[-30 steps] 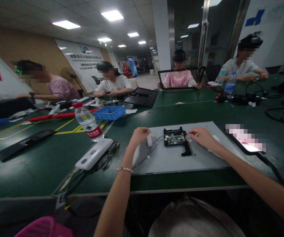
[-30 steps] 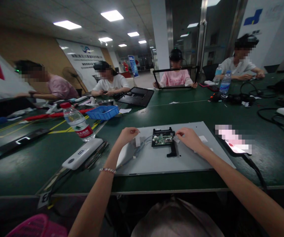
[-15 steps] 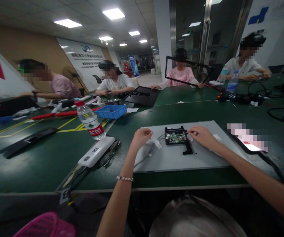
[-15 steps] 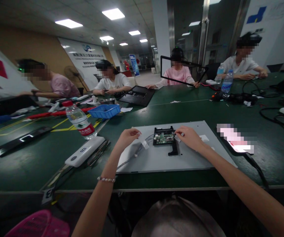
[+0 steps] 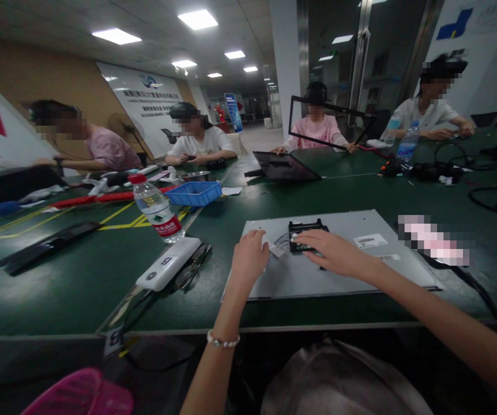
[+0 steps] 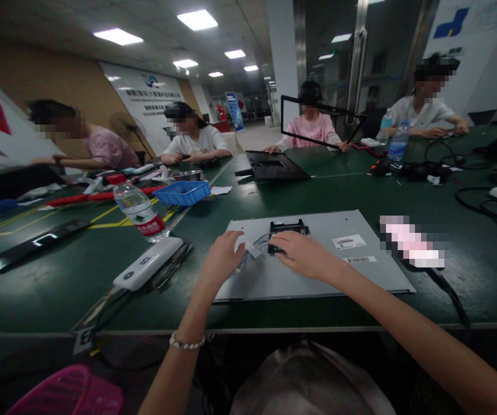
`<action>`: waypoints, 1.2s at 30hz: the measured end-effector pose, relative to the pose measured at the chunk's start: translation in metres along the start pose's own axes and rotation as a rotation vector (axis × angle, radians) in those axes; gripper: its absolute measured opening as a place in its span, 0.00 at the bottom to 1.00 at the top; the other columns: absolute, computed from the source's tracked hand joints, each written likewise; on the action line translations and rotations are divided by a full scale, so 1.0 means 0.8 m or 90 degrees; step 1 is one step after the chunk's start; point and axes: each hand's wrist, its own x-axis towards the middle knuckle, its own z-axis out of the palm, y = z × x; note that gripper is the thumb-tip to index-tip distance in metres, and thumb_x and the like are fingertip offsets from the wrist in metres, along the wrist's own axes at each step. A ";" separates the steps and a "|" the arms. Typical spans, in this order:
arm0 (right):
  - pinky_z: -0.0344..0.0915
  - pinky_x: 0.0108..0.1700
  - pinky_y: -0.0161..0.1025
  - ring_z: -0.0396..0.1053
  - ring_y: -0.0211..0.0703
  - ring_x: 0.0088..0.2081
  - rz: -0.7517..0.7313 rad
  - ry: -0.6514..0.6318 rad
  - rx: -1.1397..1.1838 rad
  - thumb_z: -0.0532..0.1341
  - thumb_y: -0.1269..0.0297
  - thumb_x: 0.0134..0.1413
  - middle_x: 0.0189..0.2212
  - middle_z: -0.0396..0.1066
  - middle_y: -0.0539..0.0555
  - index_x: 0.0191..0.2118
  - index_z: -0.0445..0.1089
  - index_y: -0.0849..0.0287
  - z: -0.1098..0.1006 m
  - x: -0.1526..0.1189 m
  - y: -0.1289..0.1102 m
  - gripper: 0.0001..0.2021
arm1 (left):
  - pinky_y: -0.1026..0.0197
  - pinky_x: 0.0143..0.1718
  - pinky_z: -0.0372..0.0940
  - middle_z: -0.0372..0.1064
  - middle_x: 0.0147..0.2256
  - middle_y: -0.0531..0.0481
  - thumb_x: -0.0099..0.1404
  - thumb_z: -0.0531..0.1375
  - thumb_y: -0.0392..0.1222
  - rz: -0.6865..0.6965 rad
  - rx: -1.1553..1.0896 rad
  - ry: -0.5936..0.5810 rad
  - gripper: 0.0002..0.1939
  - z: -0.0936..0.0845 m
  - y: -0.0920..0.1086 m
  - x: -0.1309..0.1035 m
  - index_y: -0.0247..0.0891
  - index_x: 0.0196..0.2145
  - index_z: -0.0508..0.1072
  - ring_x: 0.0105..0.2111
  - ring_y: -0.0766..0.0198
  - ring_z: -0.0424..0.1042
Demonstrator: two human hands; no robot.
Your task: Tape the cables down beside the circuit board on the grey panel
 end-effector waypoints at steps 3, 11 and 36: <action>0.59 0.57 0.48 0.63 0.49 0.54 -0.081 -0.047 -0.050 0.56 0.71 0.58 0.52 0.67 0.62 0.54 0.65 0.64 0.025 0.021 -0.017 0.18 | 0.55 0.50 0.61 0.71 0.46 0.41 0.66 0.50 0.33 0.019 0.036 -0.033 0.14 -0.007 0.026 -0.025 0.35 0.47 0.70 0.48 0.55 0.69; 0.62 0.47 0.43 0.69 0.47 0.42 -0.102 -0.098 -0.186 0.57 0.74 0.59 0.37 0.73 0.59 0.36 0.70 0.65 0.071 0.068 -0.010 0.05 | 0.58 0.50 0.61 0.70 0.48 0.39 0.65 0.47 0.28 0.002 -0.034 -0.022 0.18 0.013 0.023 -0.041 0.34 0.50 0.66 0.50 0.56 0.69; 0.54 0.56 0.50 0.69 0.49 0.42 -0.078 -0.120 -0.106 0.55 0.65 0.60 0.36 0.74 0.61 0.36 0.71 0.65 0.065 0.048 -0.032 0.10 | 0.57 0.45 0.63 0.74 0.41 0.39 0.65 0.48 0.30 -0.010 -0.063 -0.082 0.15 0.035 0.014 -0.021 0.34 0.46 0.69 0.43 0.55 0.73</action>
